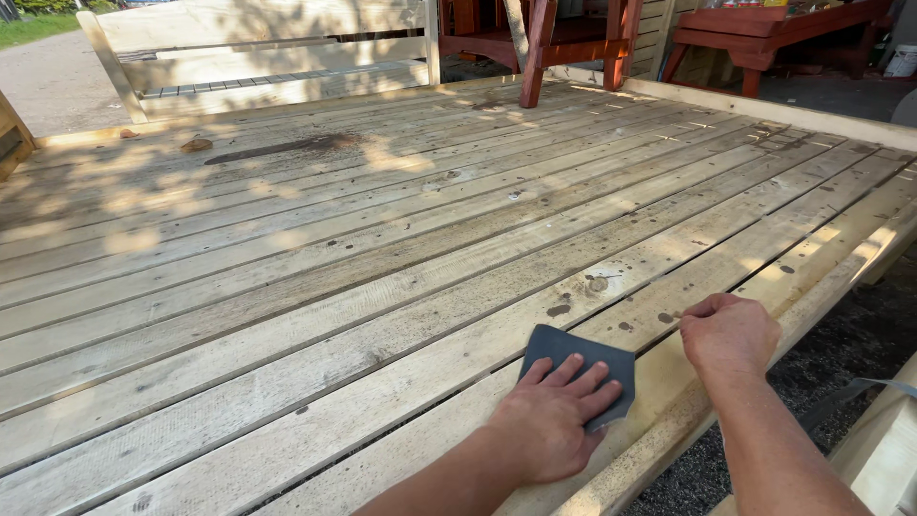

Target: The person sands the slatted wooden surface and side rails of a large wooden bench or bed frame by hand, rubbing a sheet of sandpaper back and forth across the planks and along the edges, working progressively across different boards of the frame.

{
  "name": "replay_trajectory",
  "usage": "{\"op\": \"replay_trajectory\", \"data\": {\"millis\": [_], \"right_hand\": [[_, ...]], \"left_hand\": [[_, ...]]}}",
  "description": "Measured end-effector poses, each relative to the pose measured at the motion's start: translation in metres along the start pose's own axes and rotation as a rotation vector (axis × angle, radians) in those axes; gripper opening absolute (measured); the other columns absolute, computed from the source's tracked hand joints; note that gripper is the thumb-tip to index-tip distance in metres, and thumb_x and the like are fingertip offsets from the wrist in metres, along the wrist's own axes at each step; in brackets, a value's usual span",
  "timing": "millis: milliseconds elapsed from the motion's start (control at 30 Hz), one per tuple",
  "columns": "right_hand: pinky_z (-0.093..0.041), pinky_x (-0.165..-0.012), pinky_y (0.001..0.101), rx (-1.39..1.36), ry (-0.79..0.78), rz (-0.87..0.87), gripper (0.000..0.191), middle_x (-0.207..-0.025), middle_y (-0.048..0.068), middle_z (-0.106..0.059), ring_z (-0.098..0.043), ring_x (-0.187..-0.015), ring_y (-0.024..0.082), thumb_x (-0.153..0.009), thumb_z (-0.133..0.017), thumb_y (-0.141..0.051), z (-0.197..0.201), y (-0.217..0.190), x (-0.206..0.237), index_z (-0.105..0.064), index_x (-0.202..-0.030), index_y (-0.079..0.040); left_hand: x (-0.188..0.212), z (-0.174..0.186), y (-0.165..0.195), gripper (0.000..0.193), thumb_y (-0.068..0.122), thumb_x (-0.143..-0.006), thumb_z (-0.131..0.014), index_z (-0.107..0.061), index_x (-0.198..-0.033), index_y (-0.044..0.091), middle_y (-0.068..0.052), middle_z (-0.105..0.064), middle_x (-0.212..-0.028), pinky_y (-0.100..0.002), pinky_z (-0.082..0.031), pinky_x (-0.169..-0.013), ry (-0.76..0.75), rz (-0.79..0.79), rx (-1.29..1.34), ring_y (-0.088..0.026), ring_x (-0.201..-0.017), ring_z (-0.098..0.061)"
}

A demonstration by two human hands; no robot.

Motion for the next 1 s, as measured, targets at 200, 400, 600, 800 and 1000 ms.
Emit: {"op": "replay_trajectory", "data": {"millis": [200, 400, 600, 800, 1000], "right_hand": [[-0.059, -0.085, 0.0354, -0.348, 0.316, -0.266, 0.013, -0.098, 0.014, -0.076, -0.075, -0.092, 0.024, -0.091, -0.071, -0.008, 0.031, 0.072, -0.013, -0.080, -0.100, -0.006], [-0.045, -0.112, 0.0454, -0.014, 0.444, 0.071, 0.024, -0.145, 0.019, -0.062, -0.050, -0.134, 0.037, -0.103, -0.064, -0.019, 0.004, 0.092, 0.017, -0.076, -0.119, -0.006], [-0.037, -0.118, 0.0481, -0.094, 0.036, 0.080, 0.034, -0.149, 0.014, -0.060, -0.038, -0.150, 0.040, -0.101, -0.058, -0.026, -0.016, 0.068, 0.054, -0.077, -0.124, -0.010], [-0.038, -0.116, 0.0454, -0.263, -0.198, -0.228, 0.047, -0.165, 0.018, -0.028, -0.039, -0.147, 0.037, -0.103, -0.046, -0.043, -0.001, 0.049, 0.099, -0.070, -0.134, -0.016], [-0.037, -0.118, 0.0493, 0.181, -0.383, 0.102, 0.061, -0.155, 0.014, -0.052, -0.031, -0.153, 0.042, -0.105, -0.036, -0.054, 0.000, 0.036, 0.143, -0.061, -0.144, -0.014]], "left_hand": [[0.025, -0.008, -0.002, 0.057, 0.042, -0.102, -0.039, -0.042, -0.156, 0.022, -0.005, -0.031, -0.168, -0.053, -0.012, -0.124, -0.050, -0.105, 0.076, -0.032, -0.156, -0.021], [-0.094, -0.032, 0.036, 0.057, 0.048, -0.103, -0.034, -0.040, -0.155, 0.024, 0.000, -0.027, -0.168, -0.049, -0.010, -0.125, -0.082, 0.062, 0.110, -0.027, -0.156, -0.017], [0.059, -0.031, -0.001, 0.050, 0.044, -0.105, -0.043, -0.051, -0.152, 0.027, 0.002, -0.037, -0.169, -0.052, -0.014, -0.131, -0.137, -0.060, 0.293, -0.027, -0.162, -0.024], [0.135, -0.037, -0.004, 0.054, 0.042, -0.101, -0.046, -0.048, -0.154, 0.031, 0.000, -0.031, -0.169, -0.057, -0.008, -0.124, -0.261, 0.118, 0.294, -0.031, -0.157, -0.017], [0.046, -0.024, 0.053, 0.053, 0.043, -0.101, -0.044, -0.050, -0.150, 0.023, -0.003, -0.032, -0.166, -0.050, -0.006, -0.124, -0.069, 0.266, 0.360, -0.030, -0.156, -0.019]]}}
Point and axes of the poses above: each hand's wrist, its own x-axis away from the middle knuckle, its own z-axis out of the back of the hand, y = z × x, the point moved 3 cm from there along -x, towards the middle knuckle
